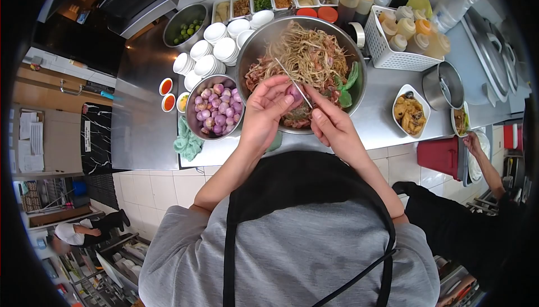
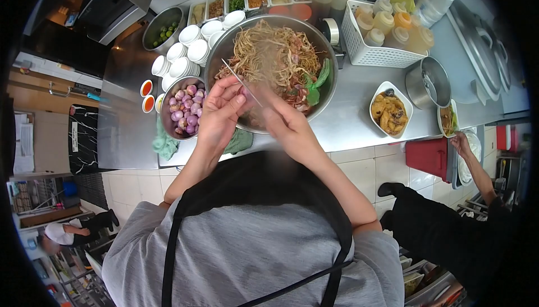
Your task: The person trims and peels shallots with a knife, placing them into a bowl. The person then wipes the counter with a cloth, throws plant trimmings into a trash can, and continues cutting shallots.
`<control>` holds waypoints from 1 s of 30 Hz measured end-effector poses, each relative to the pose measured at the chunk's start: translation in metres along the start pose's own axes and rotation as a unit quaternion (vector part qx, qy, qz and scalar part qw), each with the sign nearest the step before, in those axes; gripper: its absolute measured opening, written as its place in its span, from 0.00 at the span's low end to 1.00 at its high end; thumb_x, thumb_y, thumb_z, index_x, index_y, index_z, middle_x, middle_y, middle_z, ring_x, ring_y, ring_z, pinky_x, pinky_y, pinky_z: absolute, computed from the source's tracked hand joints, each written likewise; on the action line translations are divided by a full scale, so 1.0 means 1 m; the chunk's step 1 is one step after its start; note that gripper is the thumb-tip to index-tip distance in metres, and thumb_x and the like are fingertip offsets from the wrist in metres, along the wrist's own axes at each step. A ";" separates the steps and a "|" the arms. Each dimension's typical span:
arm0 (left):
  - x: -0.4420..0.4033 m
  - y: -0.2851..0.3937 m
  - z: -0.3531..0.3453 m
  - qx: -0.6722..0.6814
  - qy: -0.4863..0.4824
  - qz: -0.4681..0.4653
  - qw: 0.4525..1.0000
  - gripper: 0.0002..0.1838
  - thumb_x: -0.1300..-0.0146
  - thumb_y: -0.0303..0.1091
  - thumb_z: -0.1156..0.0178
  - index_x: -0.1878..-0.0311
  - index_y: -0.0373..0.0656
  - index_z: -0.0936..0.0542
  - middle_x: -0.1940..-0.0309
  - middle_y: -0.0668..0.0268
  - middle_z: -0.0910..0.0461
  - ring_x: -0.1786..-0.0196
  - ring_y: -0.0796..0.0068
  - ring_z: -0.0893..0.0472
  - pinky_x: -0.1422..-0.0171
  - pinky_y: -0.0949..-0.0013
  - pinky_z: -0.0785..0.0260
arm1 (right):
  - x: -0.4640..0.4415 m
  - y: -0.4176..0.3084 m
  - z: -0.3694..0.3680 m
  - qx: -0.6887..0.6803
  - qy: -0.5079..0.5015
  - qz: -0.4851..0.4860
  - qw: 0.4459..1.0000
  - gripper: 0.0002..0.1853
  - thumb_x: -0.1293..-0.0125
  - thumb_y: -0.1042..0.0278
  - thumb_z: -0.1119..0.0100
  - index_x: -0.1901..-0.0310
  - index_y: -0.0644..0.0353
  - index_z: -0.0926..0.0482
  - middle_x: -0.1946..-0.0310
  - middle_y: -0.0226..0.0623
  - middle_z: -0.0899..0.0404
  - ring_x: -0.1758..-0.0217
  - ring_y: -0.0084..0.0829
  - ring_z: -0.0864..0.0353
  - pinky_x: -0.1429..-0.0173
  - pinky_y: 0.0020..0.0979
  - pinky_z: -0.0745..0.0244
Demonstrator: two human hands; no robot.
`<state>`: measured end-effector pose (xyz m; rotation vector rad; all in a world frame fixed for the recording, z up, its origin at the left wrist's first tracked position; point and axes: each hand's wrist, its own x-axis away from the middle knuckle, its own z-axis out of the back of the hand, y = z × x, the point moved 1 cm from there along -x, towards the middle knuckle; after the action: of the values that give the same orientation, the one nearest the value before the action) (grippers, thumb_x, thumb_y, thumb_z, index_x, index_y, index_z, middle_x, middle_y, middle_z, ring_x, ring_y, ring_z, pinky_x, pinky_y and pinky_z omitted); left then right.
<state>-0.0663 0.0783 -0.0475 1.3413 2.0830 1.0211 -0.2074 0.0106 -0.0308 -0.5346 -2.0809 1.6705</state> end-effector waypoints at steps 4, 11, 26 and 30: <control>0.000 0.000 0.000 -0.028 0.018 -0.012 0.999 0.19 0.47 0.17 0.46 0.50 0.36 0.32 0.57 0.61 0.25 0.53 0.75 0.26 0.47 0.72 0.32 | -0.002 -0.002 -0.001 -0.002 -0.008 0.010 1.000 0.22 0.33 0.65 0.61 0.37 0.52 0.44 0.83 0.22 0.41 0.83 0.12 0.45 0.81 0.14 0.48; 0.002 -0.004 -0.005 -0.111 0.032 -0.070 0.991 0.21 0.48 0.15 0.45 0.50 0.34 0.33 0.55 0.59 0.26 0.51 0.75 0.27 0.47 0.74 0.34 | -0.002 -0.001 -0.003 -0.011 -0.004 0.022 1.000 0.22 0.33 0.66 0.61 0.37 0.53 0.44 0.83 0.22 0.41 0.82 0.12 0.44 0.81 0.14 0.48; 0.002 -0.003 -0.005 -0.023 0.019 0.000 1.000 0.17 0.44 0.20 0.47 0.50 0.34 0.32 0.56 0.60 0.27 0.53 0.73 0.26 0.47 0.68 0.32 | 0.001 -0.007 0.003 -0.019 -0.018 -0.001 1.000 0.23 0.33 0.65 0.60 0.37 0.56 0.45 0.83 0.23 0.41 0.83 0.13 0.44 0.80 0.14 0.48; 0.003 -0.003 -0.005 -0.054 0.005 -0.017 0.998 0.15 0.43 0.22 0.47 0.51 0.37 0.29 0.58 0.65 0.26 0.54 0.76 0.26 0.47 0.68 0.33 | -0.001 -0.004 0.005 -0.027 -0.021 -0.015 0.999 0.23 0.33 0.63 0.61 0.37 0.55 0.45 0.83 0.23 0.41 0.83 0.13 0.44 0.80 0.14 0.48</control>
<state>-0.0728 0.0785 -0.0467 1.2456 2.0219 1.1112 -0.2095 0.0057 -0.0277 -0.4874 -2.1588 1.6249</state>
